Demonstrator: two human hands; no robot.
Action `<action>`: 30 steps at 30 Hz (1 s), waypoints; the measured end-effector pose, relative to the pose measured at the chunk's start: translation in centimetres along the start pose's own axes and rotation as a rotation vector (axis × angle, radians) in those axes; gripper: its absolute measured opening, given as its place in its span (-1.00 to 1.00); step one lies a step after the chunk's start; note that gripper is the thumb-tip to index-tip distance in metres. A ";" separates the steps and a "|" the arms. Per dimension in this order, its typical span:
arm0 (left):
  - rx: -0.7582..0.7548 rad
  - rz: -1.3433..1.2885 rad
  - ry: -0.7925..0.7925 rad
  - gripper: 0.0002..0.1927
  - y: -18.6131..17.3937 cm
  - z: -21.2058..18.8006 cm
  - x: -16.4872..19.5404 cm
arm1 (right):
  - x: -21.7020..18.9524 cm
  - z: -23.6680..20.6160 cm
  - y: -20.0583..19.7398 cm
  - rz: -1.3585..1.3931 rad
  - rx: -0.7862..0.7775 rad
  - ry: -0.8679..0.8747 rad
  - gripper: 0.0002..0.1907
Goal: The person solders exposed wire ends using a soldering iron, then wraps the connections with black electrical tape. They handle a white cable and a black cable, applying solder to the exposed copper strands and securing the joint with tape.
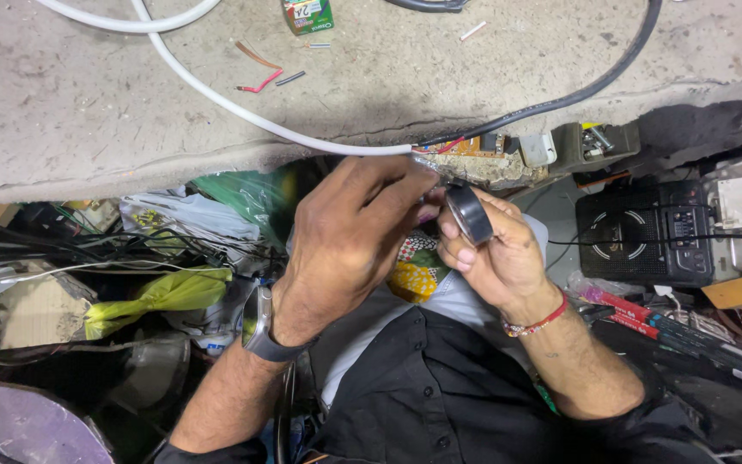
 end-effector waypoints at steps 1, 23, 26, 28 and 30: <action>-0.009 0.002 -0.010 -0.64 0.0 0.0 0.0 | 0.0 -0.1 -0.1 0.010 -0.004 0.006 -0.65; -0.123 0.080 0.002 -0.87 2.5 0.1 0.5 | -0.6 -0.5 2.8 -0.486 -0.059 -0.187 -0.44; -0.099 0.162 0.017 -0.87 2.7 0.0 0.5 | -0.9 -0.4 2.5 -0.524 -0.046 -0.190 -0.57; -0.084 0.190 0.018 -0.86 2.9 -0.2 0.6 | -1.1 -0.4 2.4 -0.590 -0.053 -0.215 -0.65; -0.053 0.198 0.023 -0.85 2.8 -0.3 0.7 | -1.6 -0.4 2.3 -0.695 -0.064 -0.290 -0.72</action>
Point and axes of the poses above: each hand's wrist, its own z-axis towards the middle knuckle, its own y-axis out of the palm, x = y × z, the point moved 7 cm from there along z, towards the middle knuckle, and after that the axes turned 4 degrees about -z, right-handed, at the moved point
